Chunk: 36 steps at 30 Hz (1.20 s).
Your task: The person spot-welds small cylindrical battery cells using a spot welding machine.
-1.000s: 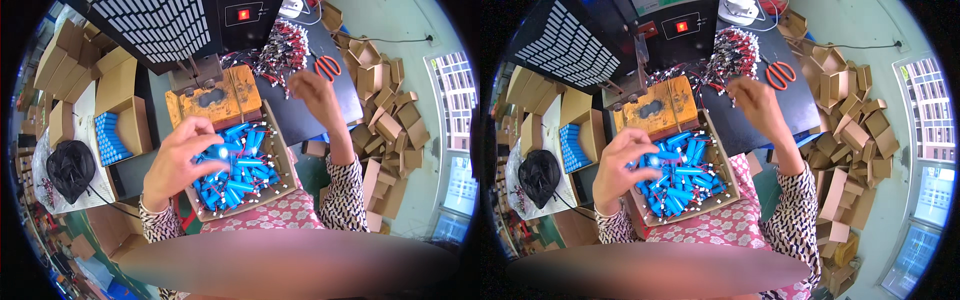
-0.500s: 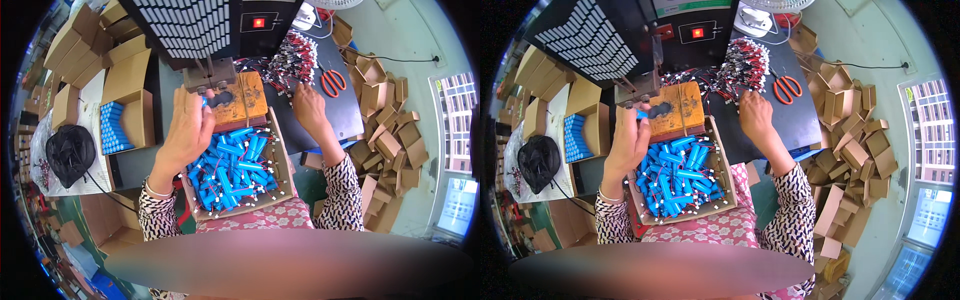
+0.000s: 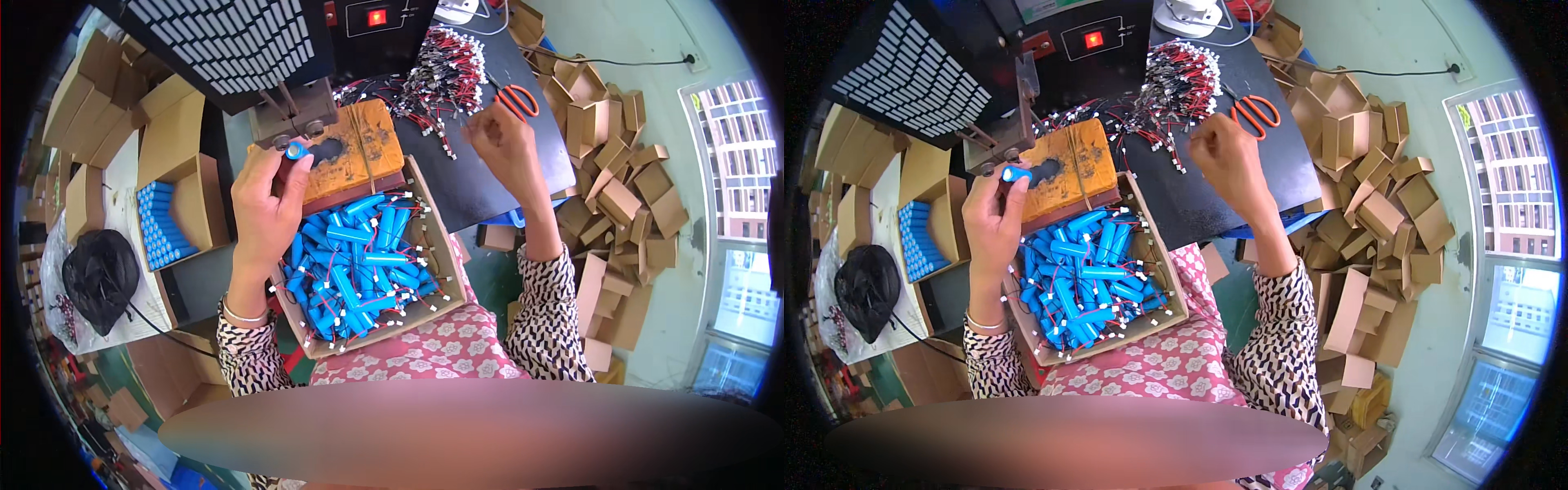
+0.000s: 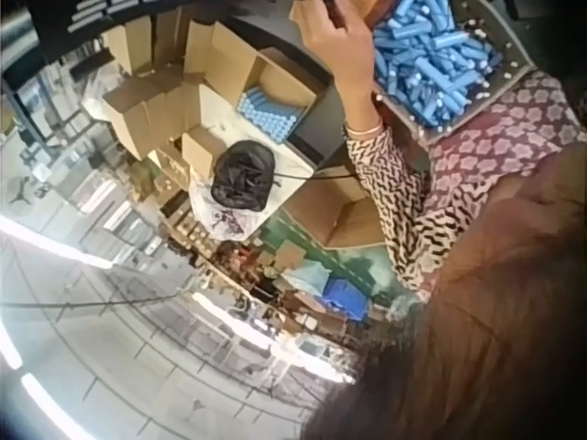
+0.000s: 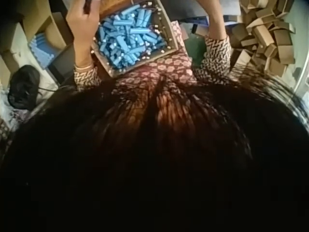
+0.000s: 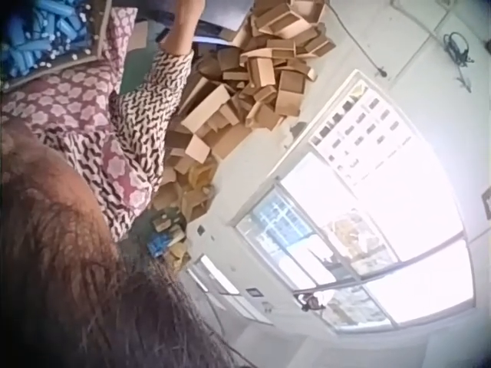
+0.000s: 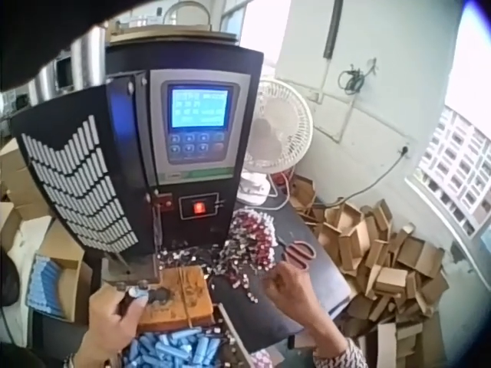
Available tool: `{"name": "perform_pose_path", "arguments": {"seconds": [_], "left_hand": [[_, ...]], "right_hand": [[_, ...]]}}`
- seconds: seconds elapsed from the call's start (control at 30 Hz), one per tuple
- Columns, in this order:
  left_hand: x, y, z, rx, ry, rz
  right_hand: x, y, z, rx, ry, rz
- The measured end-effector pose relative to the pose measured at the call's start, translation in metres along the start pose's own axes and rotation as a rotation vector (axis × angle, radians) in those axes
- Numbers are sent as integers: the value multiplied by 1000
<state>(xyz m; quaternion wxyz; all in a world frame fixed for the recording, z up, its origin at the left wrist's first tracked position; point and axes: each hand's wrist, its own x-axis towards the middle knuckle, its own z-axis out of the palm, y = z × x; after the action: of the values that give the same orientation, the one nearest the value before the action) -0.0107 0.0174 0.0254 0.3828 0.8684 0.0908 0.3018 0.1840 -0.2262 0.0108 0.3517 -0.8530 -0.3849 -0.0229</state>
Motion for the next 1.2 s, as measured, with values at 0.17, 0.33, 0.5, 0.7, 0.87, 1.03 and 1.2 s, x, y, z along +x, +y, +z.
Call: {"name": "perform_pose_path", "arguments": {"seconds": [0.17, 0.33, 0.5, 0.7, 0.87, 1.03, 1.2], "left_hand": [[12, 18, 2, 37, -76, -118], [6, 8, 6, 66, 41, 68], [11, 16, 10, 54, -23, 42], [9, 17, 7, 24, 54, 89], [11, 21, 5, 60, 51, 90], [12, 21, 9, 75, 38, 83], [16, 20, 12, 34, 16, 10]], "right_hand": [[12, -35, 2, 879, -333, 335], [19, -98, 10, 455, -228, -161], [24, -114, 27, 663, -282, -74], [39, -127, 35, 635, -303, -38], [43, -128, 45, 761, -306, 32], [45, -121, 46, 766, -301, 9], [49, -114, 32, 525, -297, -130]]}}
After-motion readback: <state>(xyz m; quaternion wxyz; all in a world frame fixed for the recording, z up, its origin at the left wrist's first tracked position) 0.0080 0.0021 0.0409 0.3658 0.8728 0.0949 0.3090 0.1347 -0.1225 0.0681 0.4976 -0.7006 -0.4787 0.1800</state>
